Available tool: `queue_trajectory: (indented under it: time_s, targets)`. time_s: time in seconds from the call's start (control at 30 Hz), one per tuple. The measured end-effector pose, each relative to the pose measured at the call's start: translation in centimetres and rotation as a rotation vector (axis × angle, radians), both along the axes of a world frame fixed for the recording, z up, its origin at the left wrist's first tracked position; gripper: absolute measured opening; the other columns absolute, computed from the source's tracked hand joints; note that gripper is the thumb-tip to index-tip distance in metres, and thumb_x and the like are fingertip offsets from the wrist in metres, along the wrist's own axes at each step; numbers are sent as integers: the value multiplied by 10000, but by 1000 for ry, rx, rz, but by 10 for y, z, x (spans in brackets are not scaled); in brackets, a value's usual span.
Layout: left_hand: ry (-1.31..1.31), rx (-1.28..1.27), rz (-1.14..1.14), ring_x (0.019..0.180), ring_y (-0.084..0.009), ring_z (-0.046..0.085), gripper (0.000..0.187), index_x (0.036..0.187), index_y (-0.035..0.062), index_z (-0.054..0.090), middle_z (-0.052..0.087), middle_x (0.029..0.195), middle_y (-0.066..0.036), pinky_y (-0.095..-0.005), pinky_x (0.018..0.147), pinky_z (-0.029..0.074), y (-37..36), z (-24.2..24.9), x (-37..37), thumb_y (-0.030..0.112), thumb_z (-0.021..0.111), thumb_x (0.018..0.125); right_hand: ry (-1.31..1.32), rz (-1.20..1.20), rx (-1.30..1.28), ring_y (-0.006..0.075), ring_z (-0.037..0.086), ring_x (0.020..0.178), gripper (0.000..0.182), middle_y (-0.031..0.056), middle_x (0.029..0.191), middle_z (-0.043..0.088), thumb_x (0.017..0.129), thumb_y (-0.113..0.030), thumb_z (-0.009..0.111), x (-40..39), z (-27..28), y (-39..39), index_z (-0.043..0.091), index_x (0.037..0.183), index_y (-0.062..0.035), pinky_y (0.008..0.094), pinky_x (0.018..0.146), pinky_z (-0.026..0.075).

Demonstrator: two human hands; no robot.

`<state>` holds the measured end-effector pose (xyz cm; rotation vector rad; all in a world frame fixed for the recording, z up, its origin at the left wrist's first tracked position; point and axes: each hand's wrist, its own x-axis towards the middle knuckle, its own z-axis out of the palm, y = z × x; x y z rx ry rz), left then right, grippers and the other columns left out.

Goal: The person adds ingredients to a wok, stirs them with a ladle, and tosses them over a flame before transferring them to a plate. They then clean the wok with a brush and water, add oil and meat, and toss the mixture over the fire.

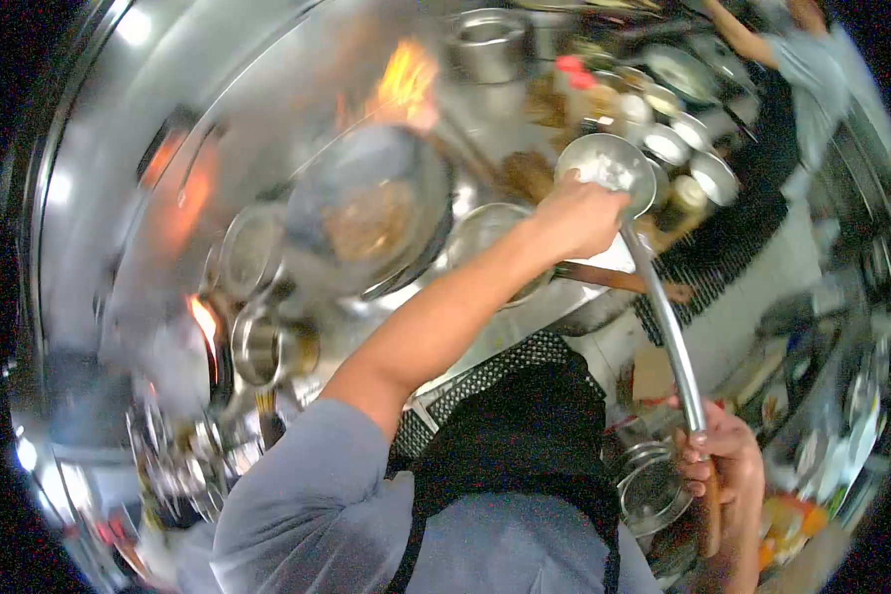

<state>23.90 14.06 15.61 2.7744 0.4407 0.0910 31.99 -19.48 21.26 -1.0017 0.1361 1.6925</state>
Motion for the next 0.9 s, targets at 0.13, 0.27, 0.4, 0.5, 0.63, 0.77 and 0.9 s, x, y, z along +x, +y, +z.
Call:
queue_trajectory:
  time_s: [0.13,0.27,0.4,0.5,0.63,0.77,0.9]
  targets:
    - [-432,209,371,1027,-339,610,299,1054,29,657,663,1032,-194,-512,949,413,38,-15,-151,229,639,833,49,259,81,87,364,379,488,39,612,464,823,-53,621,-38,-35,101,455,1281,-26,238,307,267]
    - [-347,141,906,1039,-354,591,344,1070,16,649,655,1043,-193,-465,899,464,39,-53,-266,274,648,843,-407,653,125,71,387,430,267,-26,644,459,909,-124,555,-84,-59,238,511,1161,-45,229,371,326]
    - [-138,207,940,1021,-358,585,356,1069,24,649,659,1015,-179,-455,906,458,16,-106,-307,313,634,862,-777,956,244,90,437,468,179,-14,654,467,883,-107,599,-113,-114,348,539,1040,-47,283,400,383]
    - [-149,207,982,1023,-336,570,323,1033,35,658,661,999,-155,-440,912,447,3,-120,-308,317,612,883,-1058,1135,338,116,464,461,144,10,629,481,867,-91,598,-123,-128,387,553,986,-25,302,398,397]
    - [-256,309,1031,1008,-323,568,275,947,39,654,649,958,-141,-428,918,438,2,-138,-303,303,608,884,-1346,1332,494,167,536,461,187,83,610,527,836,-112,609,-109,-106,382,575,969,15,340,401,426]
    - [-244,297,1039,984,-324,565,237,887,47,644,634,922,-136,-436,905,433,5,-144,-296,279,597,889,-1535,1339,637,307,643,590,317,209,710,617,793,-153,629,-106,-143,419,584,1047,31,424,516,498]
    - [-256,302,1026,975,-326,564,228,878,46,640,633,914,-141,-445,894,433,10,-148,-299,267,587,895,-1835,1197,693,449,599,1011,381,286,1039,636,773,-110,550,-92,-122,412,586,1131,17,465,867,480]
